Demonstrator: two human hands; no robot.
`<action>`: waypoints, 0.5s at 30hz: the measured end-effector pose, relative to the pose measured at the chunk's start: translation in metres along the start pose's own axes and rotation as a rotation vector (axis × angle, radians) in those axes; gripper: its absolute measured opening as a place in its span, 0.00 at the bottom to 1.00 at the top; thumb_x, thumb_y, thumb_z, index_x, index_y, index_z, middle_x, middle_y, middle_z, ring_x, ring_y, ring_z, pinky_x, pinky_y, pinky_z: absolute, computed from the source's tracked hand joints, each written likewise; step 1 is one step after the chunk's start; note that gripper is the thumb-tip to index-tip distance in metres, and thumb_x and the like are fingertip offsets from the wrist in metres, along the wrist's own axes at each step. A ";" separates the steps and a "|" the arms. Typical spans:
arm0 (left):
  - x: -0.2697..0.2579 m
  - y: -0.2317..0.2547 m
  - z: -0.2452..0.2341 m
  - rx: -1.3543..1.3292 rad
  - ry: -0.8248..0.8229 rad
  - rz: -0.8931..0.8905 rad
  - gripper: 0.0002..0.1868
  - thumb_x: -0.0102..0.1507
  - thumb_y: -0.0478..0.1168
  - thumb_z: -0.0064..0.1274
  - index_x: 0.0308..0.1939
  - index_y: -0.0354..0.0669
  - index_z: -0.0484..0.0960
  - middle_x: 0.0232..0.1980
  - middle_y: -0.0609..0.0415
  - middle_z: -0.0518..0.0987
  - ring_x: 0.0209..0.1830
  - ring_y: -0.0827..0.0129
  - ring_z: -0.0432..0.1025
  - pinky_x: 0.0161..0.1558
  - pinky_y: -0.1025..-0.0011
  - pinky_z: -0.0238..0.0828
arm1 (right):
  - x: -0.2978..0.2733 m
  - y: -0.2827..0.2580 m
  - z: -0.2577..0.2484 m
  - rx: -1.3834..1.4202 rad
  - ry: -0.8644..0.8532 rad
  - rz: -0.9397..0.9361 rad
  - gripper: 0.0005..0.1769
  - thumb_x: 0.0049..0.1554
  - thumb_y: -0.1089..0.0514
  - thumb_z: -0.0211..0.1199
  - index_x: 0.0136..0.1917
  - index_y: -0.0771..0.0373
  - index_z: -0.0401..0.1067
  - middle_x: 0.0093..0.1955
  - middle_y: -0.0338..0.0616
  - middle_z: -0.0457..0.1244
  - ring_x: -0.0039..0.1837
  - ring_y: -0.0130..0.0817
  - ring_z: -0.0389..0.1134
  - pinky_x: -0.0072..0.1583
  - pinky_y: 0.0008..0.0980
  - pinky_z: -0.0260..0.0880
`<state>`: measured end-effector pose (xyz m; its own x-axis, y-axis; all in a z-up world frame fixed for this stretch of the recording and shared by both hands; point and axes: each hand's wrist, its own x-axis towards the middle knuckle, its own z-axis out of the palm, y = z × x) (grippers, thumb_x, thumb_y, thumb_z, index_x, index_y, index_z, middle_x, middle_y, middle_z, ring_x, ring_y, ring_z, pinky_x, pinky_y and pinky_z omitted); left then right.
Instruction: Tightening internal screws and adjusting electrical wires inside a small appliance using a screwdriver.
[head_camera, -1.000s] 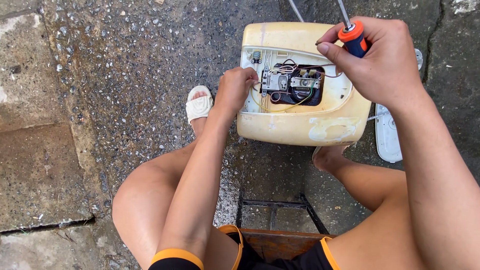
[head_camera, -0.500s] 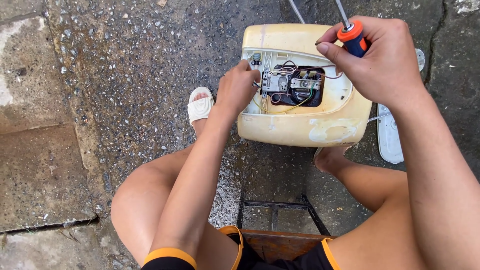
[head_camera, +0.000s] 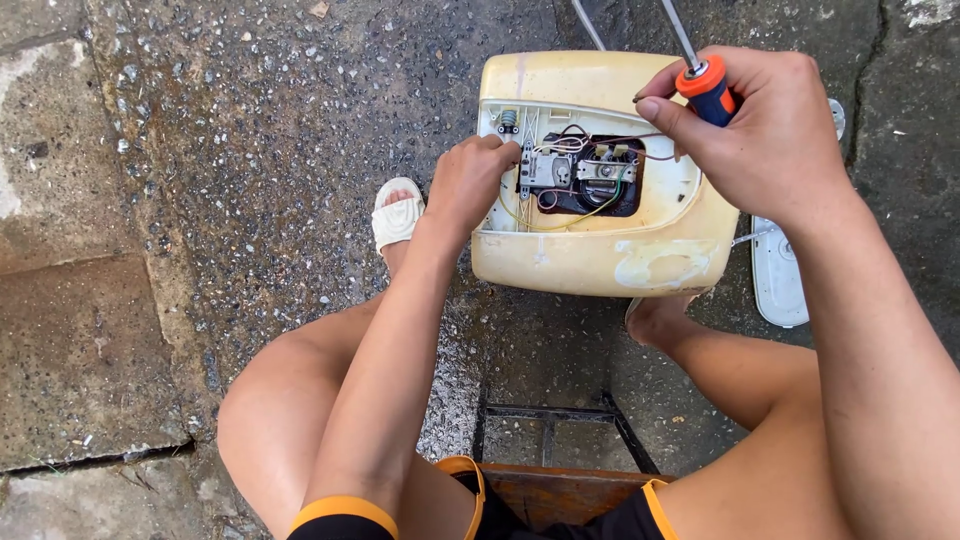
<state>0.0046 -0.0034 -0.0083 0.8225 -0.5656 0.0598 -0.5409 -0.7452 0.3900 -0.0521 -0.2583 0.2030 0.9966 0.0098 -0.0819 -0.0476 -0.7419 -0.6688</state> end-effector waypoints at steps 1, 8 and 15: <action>0.000 0.000 0.000 0.036 -0.021 0.014 0.09 0.58 0.28 0.51 0.38 0.45 0.80 0.28 0.52 0.72 0.27 0.50 0.69 0.21 0.52 0.61 | 0.000 0.001 0.000 0.010 -0.005 -0.010 0.03 0.69 0.60 0.72 0.51 0.54 0.79 0.34 0.30 0.56 0.38 0.23 0.49 0.41 0.27 0.48; -0.001 -0.003 0.002 0.111 -0.036 0.070 0.09 0.58 0.25 0.53 0.39 0.42 0.81 0.32 0.53 0.76 0.34 0.54 0.71 0.22 0.53 0.71 | 0.002 0.006 -0.001 -0.003 -0.009 -0.032 0.03 0.69 0.60 0.72 0.51 0.54 0.79 0.34 0.30 0.55 0.38 0.23 0.48 0.41 0.27 0.47; 0.004 0.005 0.000 0.108 -0.096 0.032 0.10 0.60 0.25 0.56 0.41 0.42 0.86 0.34 0.52 0.76 0.36 0.54 0.74 0.25 0.52 0.78 | 0.004 0.004 0.011 -0.027 -0.040 -0.062 0.02 0.67 0.60 0.72 0.50 0.56 0.80 0.31 0.35 0.62 0.35 0.22 0.56 0.41 0.28 0.55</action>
<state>0.0052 -0.0088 -0.0061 0.7866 -0.6172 -0.0192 -0.5869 -0.7569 0.2875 -0.0491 -0.2538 0.1919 0.9941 0.0830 -0.0704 0.0169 -0.7569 -0.6533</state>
